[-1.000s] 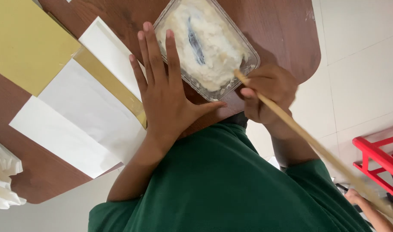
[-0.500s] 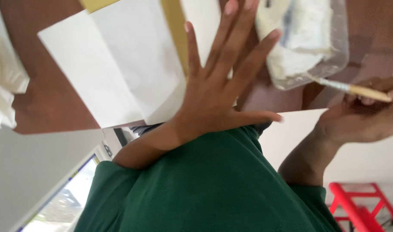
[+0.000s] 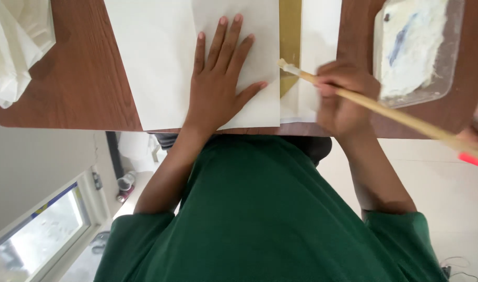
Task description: Applying glue to paper sheets and folding them to assemble bags
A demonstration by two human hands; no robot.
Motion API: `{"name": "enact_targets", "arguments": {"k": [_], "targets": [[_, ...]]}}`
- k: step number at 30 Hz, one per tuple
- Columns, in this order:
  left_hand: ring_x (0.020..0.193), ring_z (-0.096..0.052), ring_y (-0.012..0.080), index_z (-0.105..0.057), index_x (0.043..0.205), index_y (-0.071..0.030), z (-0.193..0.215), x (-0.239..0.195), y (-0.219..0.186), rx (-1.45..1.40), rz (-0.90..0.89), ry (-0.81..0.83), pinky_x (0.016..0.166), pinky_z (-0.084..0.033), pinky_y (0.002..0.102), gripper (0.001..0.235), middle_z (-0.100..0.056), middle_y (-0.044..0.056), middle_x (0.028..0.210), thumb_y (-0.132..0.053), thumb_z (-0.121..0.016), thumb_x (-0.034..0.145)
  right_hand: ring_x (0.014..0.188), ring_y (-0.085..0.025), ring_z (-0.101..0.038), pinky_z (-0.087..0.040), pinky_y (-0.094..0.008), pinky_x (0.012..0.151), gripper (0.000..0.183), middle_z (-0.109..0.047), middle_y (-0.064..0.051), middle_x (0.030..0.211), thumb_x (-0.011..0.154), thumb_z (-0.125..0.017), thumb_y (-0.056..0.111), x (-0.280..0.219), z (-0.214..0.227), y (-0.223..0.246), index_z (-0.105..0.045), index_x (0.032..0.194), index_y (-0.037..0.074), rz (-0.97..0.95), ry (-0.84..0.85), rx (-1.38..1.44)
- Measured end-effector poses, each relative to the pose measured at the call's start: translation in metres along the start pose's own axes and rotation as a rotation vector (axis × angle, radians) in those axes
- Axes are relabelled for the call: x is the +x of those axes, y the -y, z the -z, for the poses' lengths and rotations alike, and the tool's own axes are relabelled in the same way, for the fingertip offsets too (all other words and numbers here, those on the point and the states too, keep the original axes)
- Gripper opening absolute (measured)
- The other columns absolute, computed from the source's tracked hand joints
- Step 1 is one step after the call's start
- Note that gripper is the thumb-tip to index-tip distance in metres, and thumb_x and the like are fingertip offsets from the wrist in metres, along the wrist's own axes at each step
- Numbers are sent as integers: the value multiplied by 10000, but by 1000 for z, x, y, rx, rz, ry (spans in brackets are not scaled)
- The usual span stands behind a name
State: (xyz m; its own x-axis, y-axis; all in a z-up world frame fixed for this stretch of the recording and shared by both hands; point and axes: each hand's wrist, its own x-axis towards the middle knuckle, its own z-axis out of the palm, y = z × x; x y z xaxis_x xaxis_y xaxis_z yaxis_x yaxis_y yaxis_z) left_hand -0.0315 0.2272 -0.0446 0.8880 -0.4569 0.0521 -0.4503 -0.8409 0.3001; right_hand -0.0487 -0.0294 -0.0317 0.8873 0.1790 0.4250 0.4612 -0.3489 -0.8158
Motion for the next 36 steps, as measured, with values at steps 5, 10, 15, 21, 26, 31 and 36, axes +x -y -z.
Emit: {"name": "enact_targets", "arguments": {"k": [5, 10, 15, 21, 26, 31, 36], "targets": [[1589, -164, 329, -502, 1603, -51, 1, -5, 2, -47, -30, -43, 1312, -123, 547, 680, -189, 144, 1695, -573, -568, 1173, 774, -320, -710, -524, -353, 615, 342, -672, -186, 820, 1122, -518, 196, 17, -15, 22, -620, 932, -69, 150, 152, -212], [1583, -203, 359, -526, 1570, -34, 5, -7, 5, -132, -42, -81, 1303, -159, 575, 584, -216, 169, 1683, -434, -564, 1145, 712, -276, -652, -454, -366, 603, 332, -686, -150, 880, 1140, -455, 225, 6, -19, 21, -578, 923, 6, 105, 192, -364], [1584, -199, 353, -537, 1560, -41, 4, -5, 7, -172, -27, -84, 1302, -148, 574, 614, -228, 161, 1686, -432, -599, 1090, 585, -190, -517, -388, -316, 540, 330, -565, -92, 715, 1158, -430, 122, 30, -10, 33, -569, 898, -26, -179, 157, -211], [1577, -200, 366, -523, 1575, -41, 6, -1, 8, -172, -27, -66, 1294, -139, 575, 662, -246, 176, 1682, -489, -614, 1096, 677, -215, -635, -460, -364, 673, 317, -689, -57, 818, 1179, -421, 288, 62, -27, 28, -509, 1027, 24, -221, 179, -385], [1576, -236, 339, -470, 1609, -76, 4, 2, 10, -116, -3, -45, 1299, -177, 549, 686, -269, 146, 1680, -553, -576, 1128, 591, -178, -380, -340, -335, 555, 245, -443, -77, 771, 1154, -446, 159, 50, -38, -15, -471, 966, 5, 17, 91, -190], [1577, -232, 325, -439, 1630, -91, 6, 2, 12, -116, 19, -3, 1299, -179, 536, 710, -278, 130, 1684, -571, -598, 1133, 610, -292, -589, -566, -409, 636, 169, -530, -136, 690, 1100, -524, 79, 38, -37, 3, -511, 961, -17, 111, 87, -115], [1584, -231, 336, -413, 1634, -90, 6, 4, 14, -134, 14, 17, 1301, -172, 547, 747, -268, 138, 1691, -519, -695, 1091, 575, -167, -505, -323, -297, 508, 351, -578, -86, 738, 1107, -497, 255, 39, -20, 25, -469, 848, 21, -310, 238, -198]]}}
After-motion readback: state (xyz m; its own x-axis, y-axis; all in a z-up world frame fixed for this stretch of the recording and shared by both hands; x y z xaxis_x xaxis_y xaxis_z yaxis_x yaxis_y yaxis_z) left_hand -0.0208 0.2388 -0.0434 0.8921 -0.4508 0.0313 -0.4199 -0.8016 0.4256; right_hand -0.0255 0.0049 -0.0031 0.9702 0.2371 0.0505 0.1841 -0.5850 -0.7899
